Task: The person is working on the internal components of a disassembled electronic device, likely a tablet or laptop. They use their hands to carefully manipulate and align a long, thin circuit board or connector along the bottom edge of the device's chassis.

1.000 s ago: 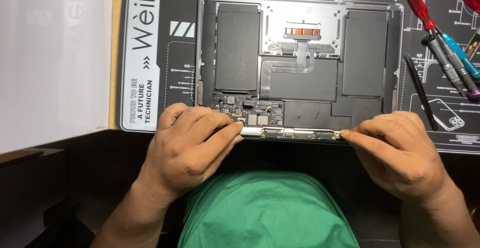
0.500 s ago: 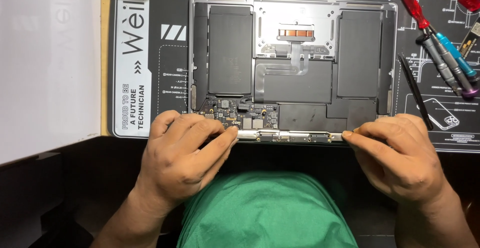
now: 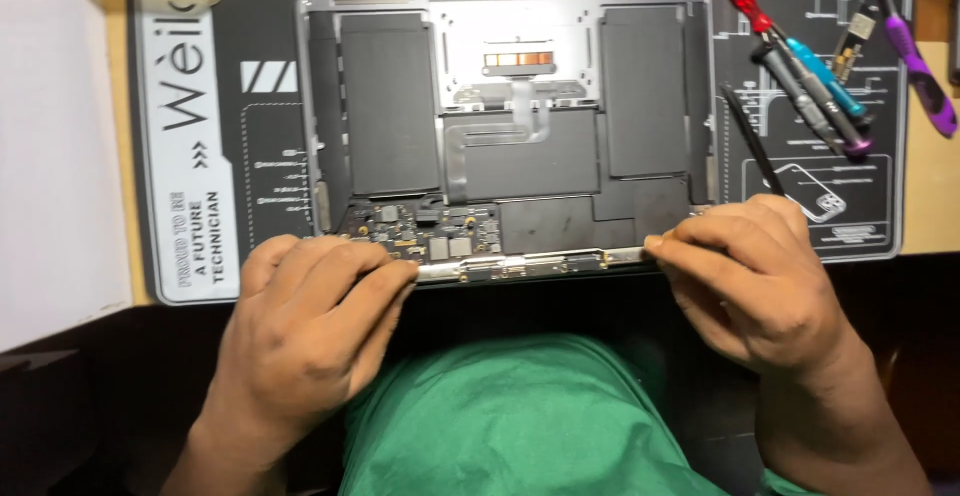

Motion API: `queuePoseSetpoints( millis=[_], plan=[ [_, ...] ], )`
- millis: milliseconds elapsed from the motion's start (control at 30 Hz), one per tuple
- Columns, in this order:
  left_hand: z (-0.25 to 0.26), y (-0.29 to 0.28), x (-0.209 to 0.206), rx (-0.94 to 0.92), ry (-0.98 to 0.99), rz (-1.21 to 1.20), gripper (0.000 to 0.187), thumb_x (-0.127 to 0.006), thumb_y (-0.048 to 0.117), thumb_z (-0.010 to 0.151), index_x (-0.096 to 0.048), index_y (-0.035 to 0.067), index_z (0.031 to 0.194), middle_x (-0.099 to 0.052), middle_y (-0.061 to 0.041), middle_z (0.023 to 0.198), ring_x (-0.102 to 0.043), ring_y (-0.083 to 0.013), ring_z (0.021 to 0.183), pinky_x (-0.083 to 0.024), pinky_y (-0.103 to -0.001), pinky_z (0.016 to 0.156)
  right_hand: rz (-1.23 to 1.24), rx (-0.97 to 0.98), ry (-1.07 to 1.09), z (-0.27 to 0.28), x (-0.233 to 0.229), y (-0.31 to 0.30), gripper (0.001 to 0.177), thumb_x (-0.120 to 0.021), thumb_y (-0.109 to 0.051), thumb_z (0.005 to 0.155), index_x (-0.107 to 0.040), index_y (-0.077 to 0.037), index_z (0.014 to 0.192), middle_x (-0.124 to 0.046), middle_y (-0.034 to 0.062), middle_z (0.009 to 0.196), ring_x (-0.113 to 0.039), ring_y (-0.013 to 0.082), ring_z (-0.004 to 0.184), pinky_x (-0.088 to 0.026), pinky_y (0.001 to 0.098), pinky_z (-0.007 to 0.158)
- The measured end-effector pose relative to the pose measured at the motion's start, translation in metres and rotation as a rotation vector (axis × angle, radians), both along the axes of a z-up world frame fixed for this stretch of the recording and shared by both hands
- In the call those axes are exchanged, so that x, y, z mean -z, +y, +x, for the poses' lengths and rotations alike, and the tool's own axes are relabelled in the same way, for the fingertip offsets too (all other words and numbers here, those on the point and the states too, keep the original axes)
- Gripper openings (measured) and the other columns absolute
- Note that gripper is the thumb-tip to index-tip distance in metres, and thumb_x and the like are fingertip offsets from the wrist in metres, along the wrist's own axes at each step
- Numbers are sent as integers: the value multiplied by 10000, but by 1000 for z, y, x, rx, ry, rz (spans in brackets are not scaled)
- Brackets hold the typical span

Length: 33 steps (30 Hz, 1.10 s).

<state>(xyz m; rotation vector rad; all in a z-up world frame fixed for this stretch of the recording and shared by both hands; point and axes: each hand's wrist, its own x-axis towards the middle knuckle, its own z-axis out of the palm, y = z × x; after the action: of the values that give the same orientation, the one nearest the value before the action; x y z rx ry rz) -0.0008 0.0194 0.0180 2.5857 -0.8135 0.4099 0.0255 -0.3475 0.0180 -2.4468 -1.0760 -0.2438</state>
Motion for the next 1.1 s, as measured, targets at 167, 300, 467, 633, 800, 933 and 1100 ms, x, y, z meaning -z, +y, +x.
queuePoseSetpoints(
  millis=[167, 300, 467, 633, 800, 933, 1100],
  plan=[
    [0, 4, 2, 29, 15, 0, 57, -705, 150, 993, -735, 134, 1039, -664, -11, 1002, -643, -237, 920, -395, -385, 866, -36, 106, -50, -5, -3, -15, 172, -716, -8, 936, -718, -7, 1107, -697, 111, 1030, -646, 267, 907, -387, 399, 899],
    [-2, 6, 7, 14, -7, 36, 63, -704, 159, 995, -748, 161, 1040, -674, 3, 1000, -647, -222, 927, -356, -368, 926, -16, 132, -40, -9, -2, -18, 168, -719, -17, 927, -721, -9, 1095, -701, 111, 1026, -641, 266, 906, -367, 405, 905],
    [-1, 4, 5, -2, -10, 43, 80, -727, 141, 976, -751, 149, 1051, -692, -6, 1024, -653, -219, 947, -352, -375, 929, -13, 132, -44, -13, 2, -16, 132, -722, -61, 939, -735, -47, 1070, -697, 97, 1026, -627, 254, 895, -351, 404, 914],
    [0, 2, 2, 2, -47, 45, 41, -757, 177, 980, -757, 148, 1009, -708, 1, 1004, -652, -221, 926, -347, -356, 908, 5, 147, -50, -14, 9, -14, 128, -710, -57, 941, -738, -48, 1065, -685, 89, 1002, -631, 252, 889, -355, 419, 937],
    [1, 3, 3, 9, -15, 11, 40, -750, 157, 972, -752, 156, 1012, -692, 13, 989, -639, -212, 922, -328, -355, 912, 17, 139, -28, -14, 10, -12, 157, -689, -56, 936, -729, -42, 1088, -685, 90, 1010, -634, 251, 900, -350, 415, 929],
    [0, 5, 5, 9, 77, -35, 166, -746, 102, 922, -746, 213, 1046, -662, 46, 968, -645, -196, 931, -322, -373, 928, 53, 86, -31, -14, 13, -10, 183, -702, -9, 917, -754, -82, 1075, -665, 75, 993, -613, 221, 883, -329, 408, 908],
    [0, 0, 2, -29, 71, -36, 151, -751, 105, 919, -761, 220, 1015, -672, 53, 957, -634, -196, 926, -307, -375, 919, 23, 105, -62, -15, 10, -8, 156, -700, -49, 946, -759, -98, 1082, -679, 63, 993, -610, 225, 879, -323, 409, 909]
  ],
)
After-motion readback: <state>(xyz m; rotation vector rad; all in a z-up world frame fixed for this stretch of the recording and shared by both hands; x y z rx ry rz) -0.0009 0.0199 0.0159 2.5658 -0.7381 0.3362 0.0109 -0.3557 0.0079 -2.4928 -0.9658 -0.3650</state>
